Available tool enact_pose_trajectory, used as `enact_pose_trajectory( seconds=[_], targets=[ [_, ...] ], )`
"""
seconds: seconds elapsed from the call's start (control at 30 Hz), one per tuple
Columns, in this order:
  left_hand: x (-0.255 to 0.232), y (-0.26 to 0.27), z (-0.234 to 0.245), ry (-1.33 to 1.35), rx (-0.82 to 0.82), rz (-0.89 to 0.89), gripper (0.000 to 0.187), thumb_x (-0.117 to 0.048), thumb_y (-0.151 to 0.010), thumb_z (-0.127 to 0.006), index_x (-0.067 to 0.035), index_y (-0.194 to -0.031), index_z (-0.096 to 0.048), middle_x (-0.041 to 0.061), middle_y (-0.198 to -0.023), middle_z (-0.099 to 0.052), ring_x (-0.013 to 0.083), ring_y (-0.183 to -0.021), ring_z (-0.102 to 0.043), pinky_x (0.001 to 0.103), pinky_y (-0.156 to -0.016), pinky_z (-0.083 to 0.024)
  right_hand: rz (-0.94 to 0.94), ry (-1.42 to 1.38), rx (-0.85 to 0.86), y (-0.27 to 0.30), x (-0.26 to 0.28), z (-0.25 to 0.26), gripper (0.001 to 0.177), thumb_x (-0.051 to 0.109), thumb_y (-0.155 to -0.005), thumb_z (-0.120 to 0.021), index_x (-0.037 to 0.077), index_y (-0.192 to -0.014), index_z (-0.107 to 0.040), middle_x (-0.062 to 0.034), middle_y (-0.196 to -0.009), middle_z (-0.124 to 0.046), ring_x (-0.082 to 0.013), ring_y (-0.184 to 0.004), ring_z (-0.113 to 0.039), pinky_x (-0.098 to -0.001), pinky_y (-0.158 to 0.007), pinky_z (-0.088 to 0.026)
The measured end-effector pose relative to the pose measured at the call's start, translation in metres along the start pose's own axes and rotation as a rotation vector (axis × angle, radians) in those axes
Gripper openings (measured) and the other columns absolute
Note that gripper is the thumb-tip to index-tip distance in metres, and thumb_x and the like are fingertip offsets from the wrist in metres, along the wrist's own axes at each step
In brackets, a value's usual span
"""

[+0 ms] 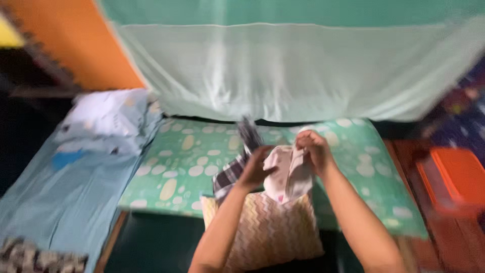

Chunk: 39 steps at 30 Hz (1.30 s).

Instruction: The person removes a pillowcase from a pillow, places the pillow on the bed, and then puts a new pillowcase onto the pillow. The person adjusts the new pillowcase and tucks the edges to secure it.

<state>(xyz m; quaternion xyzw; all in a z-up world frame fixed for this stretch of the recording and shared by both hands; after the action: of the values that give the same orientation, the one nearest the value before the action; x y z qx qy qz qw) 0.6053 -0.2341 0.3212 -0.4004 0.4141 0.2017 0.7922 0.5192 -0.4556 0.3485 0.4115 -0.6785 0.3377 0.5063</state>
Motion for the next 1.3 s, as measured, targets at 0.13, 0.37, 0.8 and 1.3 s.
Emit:
enact_pose_trajectory(
  seconds=[0.13, 0.37, 0.8, 1.3],
  targets=[
    [-0.018, 0.019, -0.015, -0.120, -0.122, 0.045, 0.036, -0.011, -0.085, -0.080, -0.010, -0.118, -0.066, 0.011, -0.113, -0.067, 0.0272, -0.102, -0.066, 0.037, -0.082, -0.055, 0.002, -0.200, 0.389, -0.005, -0.003, -0.033, 0.021, -0.001, -0.082, -0.061, 0.000, -0.102, -0.064, -0.0070, -0.091, -0.065, -0.0161, -0.082, -0.061, -0.0300, -0.077, -0.048],
    [0.007, 0.072, 0.046, -0.192, -0.502, 0.311, 0.016, -0.013, -0.092, -0.074, -0.006, -0.106, -0.074, 0.001, -0.083, -0.070, 0.0130, -0.068, -0.057, 0.031, -0.059, -0.049, 0.302, 0.444, 0.528, -0.015, -0.001, -0.053, 0.031, -0.003, -0.077, -0.061, 0.003, -0.107, -0.065, -0.0069, -0.101, -0.068, -0.0191, -0.098, -0.068, -0.0334, -0.089, -0.053],
    [-0.072, 0.064, 0.122, -0.326, -0.378, 0.452, 0.013, -0.019, -0.092, -0.067, -0.011, -0.100, -0.073, 0.006, -0.079, -0.070, 0.0141, -0.075, -0.066, 0.032, -0.070, -0.052, 0.226, 0.583, 0.542, -0.011, -0.055, -0.136, 0.024, 0.030, -0.105, -0.066, 0.008, -0.115, -0.067, -0.0127, -0.101, -0.080, -0.0219, -0.093, -0.078, -0.0338, -0.084, -0.059],
    [-0.080, 0.032, 0.180, -0.527, -0.340, 0.313, 0.020, -0.028, -0.101, -0.060, -0.011, -0.111, -0.063, 0.019, -0.091, -0.069, 0.0420, -0.087, -0.068, 0.049, -0.077, -0.053, 0.717, 0.757, 0.613, -0.041, -0.062, -0.156, 0.029, 0.020, -0.094, -0.070, 0.004, -0.116, -0.063, -0.0197, -0.097, -0.069, -0.0349, -0.090, -0.066, -0.0427, -0.077, -0.053]
  ],
)
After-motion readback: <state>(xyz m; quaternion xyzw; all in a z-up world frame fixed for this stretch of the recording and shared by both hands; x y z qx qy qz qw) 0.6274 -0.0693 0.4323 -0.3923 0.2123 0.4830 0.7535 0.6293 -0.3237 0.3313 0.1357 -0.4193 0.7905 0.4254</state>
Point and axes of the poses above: each hand's wrist, its own y-axis away from the middle knuckle, its own z-axis out of the back of the hand, x = y × z, the point moved 3 cm from there along -y, towards the middle knuckle
